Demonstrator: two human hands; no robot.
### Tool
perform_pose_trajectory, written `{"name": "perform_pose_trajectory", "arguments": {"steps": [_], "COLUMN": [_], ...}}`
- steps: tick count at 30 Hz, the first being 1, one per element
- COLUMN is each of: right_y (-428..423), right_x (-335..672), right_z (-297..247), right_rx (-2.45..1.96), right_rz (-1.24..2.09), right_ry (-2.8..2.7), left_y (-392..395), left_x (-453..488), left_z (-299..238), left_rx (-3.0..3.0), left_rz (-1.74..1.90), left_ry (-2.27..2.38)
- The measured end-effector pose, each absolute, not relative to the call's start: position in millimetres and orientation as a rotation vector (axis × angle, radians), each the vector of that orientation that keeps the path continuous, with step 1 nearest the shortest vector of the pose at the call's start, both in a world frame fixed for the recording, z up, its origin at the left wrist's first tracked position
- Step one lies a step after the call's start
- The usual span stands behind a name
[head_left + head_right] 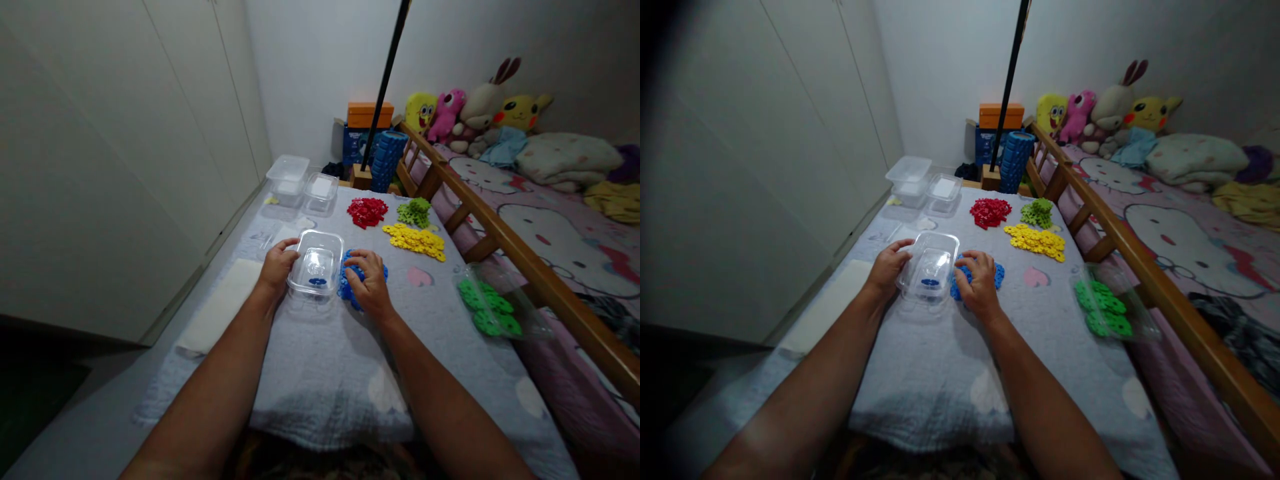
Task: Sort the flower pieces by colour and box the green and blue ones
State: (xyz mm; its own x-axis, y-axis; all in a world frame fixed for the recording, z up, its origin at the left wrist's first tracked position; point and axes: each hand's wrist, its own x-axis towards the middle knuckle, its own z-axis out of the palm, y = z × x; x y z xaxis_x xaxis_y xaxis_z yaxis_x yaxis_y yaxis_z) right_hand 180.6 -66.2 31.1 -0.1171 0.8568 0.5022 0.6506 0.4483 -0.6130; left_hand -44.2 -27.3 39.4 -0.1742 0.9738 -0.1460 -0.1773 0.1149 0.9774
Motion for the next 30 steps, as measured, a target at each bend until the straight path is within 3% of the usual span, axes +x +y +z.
{"name": "perform_pose_trajectory", "arguments": {"steps": [6,16,30], "right_y": [-54,-53,-54], "right_x": [185,171,195], "right_z": [29,34,27], "right_rx": [-1.572,-1.625,-1.647], "right_rz": [0.165,0.17,0.161], "right_ry": [-2.047,-2.52,-2.325], "left_y": [-26,-27,-27], "left_x": [-47,-47,-43], "left_z": [43,43,39], "left_rx": [0.85,0.843,0.905], "left_rz": [1.361,1.365,1.315], "left_ry": [1.276,1.276,1.267]}}
